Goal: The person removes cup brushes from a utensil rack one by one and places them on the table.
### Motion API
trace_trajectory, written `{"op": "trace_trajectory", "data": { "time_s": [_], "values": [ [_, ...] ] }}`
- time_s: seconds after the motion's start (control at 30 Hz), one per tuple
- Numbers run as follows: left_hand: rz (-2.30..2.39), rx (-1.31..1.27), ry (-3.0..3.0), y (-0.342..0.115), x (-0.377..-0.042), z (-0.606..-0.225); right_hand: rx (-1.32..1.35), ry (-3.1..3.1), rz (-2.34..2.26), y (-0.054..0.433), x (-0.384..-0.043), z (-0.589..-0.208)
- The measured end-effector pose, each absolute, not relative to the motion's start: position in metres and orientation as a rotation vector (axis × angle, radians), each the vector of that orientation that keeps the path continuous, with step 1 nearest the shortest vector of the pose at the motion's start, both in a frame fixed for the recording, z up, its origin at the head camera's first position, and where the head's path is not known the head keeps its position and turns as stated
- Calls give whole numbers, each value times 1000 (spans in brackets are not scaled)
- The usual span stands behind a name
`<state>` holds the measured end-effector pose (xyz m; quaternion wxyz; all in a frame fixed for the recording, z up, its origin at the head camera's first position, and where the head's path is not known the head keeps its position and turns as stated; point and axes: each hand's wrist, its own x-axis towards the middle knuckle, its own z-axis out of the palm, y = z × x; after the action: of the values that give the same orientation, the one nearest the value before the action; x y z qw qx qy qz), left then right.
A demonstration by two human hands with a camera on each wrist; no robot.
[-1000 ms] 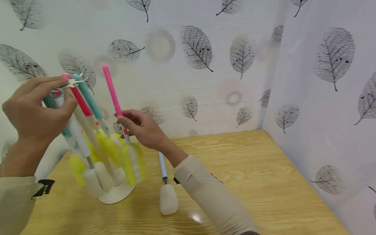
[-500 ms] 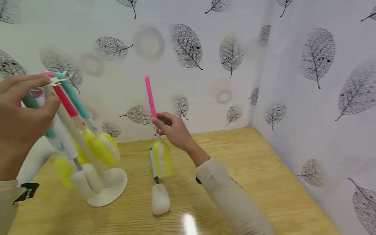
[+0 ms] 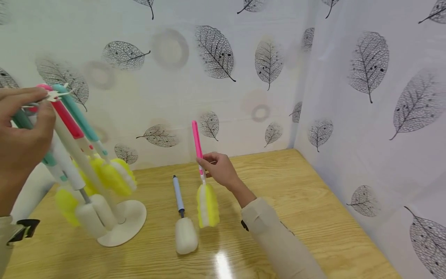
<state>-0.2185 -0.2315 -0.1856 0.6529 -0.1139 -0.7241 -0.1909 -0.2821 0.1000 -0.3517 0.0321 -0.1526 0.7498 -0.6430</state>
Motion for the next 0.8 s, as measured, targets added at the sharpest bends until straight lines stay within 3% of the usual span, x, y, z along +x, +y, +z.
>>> {"op": "trace_trajectory", "data": {
  "time_s": [0.43,0.8],
  "values": [
    [-407,-244,-1656,-235,-218,-189,-82,2401,-1649,93,-290,-414],
    [-431,-241,-1638,-233,-217,-188,-29,2430,-1530,76,-295,-436]
  ]
}}
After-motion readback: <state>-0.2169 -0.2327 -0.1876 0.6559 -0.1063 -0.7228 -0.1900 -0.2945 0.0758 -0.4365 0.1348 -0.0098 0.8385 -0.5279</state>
